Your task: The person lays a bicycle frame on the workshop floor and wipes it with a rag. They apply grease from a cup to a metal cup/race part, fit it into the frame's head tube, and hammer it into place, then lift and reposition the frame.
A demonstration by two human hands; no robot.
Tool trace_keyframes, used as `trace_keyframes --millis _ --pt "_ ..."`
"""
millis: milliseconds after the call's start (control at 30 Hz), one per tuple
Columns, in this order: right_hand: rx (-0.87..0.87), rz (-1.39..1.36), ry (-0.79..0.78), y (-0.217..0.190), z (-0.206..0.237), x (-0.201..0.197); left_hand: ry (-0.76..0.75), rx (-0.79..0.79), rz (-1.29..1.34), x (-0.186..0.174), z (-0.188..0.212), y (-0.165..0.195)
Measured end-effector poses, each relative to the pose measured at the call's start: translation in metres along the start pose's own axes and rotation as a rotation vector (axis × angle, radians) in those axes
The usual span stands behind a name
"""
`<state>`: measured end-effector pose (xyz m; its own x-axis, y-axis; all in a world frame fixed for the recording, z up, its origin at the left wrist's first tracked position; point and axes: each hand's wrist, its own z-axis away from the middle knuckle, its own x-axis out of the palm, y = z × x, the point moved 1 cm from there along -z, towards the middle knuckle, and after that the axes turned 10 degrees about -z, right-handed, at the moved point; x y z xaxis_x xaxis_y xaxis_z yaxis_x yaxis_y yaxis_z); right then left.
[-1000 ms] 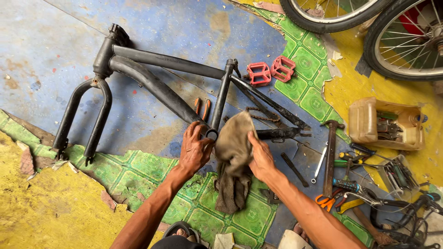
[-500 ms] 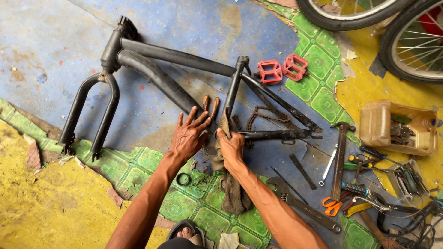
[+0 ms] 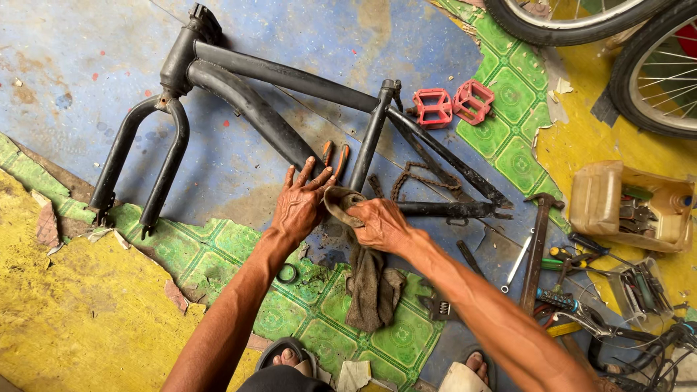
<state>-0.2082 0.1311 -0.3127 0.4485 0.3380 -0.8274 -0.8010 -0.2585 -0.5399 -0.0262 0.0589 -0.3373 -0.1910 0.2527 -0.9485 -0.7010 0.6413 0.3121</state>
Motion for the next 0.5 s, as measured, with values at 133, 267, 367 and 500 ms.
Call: trace_keyframes --millis 133,267,367,500 --pt "0.136 0.385 -0.477 0.007 -0.009 -0.017 -0.032 -0.016 0.027 0.0 0.0 0.001" --pt "0.329 0.308 -0.148 0.033 -0.009 -0.08 0.014 0.023 0.006 -0.003 0.004 -0.001" --pt "0.538 0.021 0.151 0.037 0.012 -0.098 0.026 0.029 0.024 -0.005 0.002 -0.002" --pt "-0.132 -0.08 0.15 0.01 0.02 -0.05 -0.107 0.0 -0.016 -0.007 0.003 0.0"
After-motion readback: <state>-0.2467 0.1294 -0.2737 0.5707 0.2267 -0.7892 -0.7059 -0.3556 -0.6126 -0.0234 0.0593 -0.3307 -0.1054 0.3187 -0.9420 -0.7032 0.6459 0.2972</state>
